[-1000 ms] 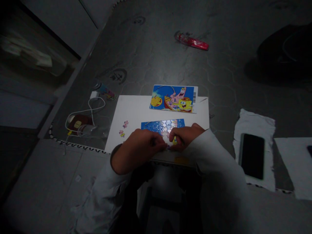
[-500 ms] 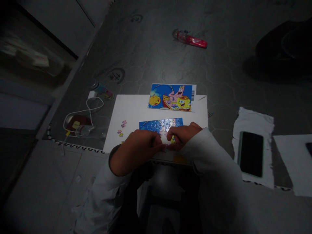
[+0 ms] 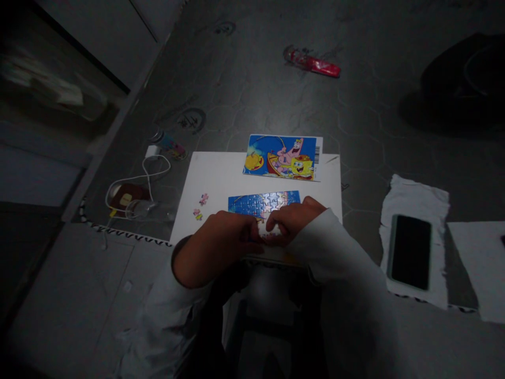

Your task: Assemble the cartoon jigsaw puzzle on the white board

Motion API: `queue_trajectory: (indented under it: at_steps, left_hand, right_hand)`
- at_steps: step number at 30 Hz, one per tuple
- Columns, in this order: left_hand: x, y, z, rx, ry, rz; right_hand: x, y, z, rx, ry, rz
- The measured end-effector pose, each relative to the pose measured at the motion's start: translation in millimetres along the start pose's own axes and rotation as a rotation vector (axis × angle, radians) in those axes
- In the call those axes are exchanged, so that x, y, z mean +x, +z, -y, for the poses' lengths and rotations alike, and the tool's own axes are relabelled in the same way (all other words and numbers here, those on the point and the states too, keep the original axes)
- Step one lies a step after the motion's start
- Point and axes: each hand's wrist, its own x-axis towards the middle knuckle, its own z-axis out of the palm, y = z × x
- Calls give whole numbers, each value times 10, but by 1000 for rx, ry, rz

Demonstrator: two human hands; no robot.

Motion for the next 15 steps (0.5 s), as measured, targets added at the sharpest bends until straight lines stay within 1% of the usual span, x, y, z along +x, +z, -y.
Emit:
queue_trajectory:
  at_steps: [2, 4, 8, 12, 15]
  left_hand:
    - [40, 2, 8, 0, 10, 17]
    - [65, -2, 13, 4, 24, 32]
    - [71, -14, 10, -3, 35, 20]
    - [65, -7, 14, -29, 22, 18]
    - [70, 17, 37, -31, 23, 12]
  right_hand:
    - [19, 2, -23, -26, -21, 20]
    - [27, 4, -48, -50, -54, 11]
    - [23, 5, -71, -90, -104, 1]
    - [33, 34, -55, -102, -64, -12]
    - [37, 79, -38, -64, 31, -45]
